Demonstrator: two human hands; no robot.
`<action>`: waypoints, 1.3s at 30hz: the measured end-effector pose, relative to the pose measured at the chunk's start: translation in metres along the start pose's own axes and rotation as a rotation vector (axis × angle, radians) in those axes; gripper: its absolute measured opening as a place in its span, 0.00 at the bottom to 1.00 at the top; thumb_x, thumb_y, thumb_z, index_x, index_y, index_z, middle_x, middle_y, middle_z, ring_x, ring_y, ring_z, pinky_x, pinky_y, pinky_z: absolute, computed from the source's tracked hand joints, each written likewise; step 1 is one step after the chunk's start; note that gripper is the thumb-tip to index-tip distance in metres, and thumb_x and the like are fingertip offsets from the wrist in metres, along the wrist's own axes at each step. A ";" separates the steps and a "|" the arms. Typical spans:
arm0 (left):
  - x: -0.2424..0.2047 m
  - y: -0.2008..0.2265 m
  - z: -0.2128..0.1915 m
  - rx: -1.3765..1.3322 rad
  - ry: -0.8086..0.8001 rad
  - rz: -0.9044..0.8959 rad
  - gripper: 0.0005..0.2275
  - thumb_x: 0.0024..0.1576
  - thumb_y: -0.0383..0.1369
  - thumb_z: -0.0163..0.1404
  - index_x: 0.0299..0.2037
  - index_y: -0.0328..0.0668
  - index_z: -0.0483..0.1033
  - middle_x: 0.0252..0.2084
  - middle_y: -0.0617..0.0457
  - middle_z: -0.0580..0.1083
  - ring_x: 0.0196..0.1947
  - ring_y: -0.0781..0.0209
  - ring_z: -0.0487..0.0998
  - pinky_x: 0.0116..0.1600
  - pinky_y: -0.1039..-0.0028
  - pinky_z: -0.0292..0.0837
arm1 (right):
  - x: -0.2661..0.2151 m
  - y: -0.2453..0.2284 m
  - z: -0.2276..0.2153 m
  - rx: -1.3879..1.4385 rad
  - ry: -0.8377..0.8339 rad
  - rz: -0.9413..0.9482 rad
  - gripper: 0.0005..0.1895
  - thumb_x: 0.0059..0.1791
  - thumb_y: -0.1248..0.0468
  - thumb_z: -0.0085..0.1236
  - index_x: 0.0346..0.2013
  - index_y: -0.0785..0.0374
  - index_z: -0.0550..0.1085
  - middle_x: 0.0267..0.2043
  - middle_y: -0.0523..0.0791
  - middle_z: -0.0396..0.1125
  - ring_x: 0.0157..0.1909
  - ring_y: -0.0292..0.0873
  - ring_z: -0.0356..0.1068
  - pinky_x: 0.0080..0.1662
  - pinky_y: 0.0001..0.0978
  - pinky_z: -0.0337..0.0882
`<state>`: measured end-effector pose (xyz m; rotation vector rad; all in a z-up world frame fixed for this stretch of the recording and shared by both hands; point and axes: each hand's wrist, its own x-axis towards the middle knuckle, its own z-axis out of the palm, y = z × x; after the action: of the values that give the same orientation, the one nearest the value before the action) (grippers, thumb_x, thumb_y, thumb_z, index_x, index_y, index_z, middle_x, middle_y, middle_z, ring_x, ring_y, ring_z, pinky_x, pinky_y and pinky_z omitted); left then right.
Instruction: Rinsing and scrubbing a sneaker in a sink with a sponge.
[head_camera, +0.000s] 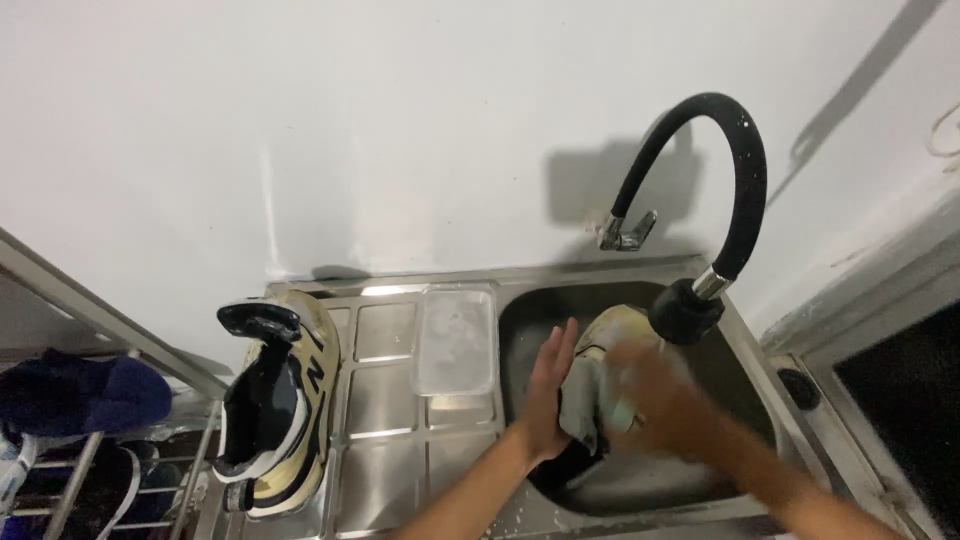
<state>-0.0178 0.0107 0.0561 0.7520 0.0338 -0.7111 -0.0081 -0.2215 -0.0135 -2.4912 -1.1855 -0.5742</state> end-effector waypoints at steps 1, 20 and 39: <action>0.001 -0.003 -0.001 -0.003 0.000 -0.005 0.40 0.51 0.66 0.36 0.76 0.75 0.43 0.80 0.54 0.48 0.77 0.48 0.54 0.73 0.54 0.54 | 0.009 0.004 -0.014 0.001 -0.003 0.005 0.27 0.41 0.46 0.72 0.39 0.59 0.70 0.60 0.54 0.62 0.64 0.57 0.61 0.59 0.50 0.63; -0.004 -0.004 0.004 0.090 0.000 -0.010 0.43 0.50 0.64 0.40 0.76 0.76 0.38 0.81 0.58 0.47 0.77 0.50 0.54 0.73 0.53 0.55 | -0.003 0.013 -0.035 0.039 0.098 0.322 0.51 0.36 0.44 0.72 0.66 0.63 0.62 0.68 0.55 0.55 0.69 0.58 0.54 0.66 0.52 0.55; 0.008 -0.016 0.000 0.052 -0.036 -0.001 0.40 0.55 0.61 0.38 0.77 0.82 0.32 0.65 0.43 0.72 0.58 0.47 0.77 0.60 0.59 0.72 | -0.023 0.016 -0.027 0.032 0.047 0.304 0.31 0.46 0.50 0.62 0.60 0.58 0.67 0.68 0.54 0.57 0.69 0.59 0.55 0.68 0.51 0.51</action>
<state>-0.0208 -0.0022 0.0444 0.7887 -0.0168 -0.7289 -0.0140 -0.2584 -0.0029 -2.5468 -0.7707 -0.5224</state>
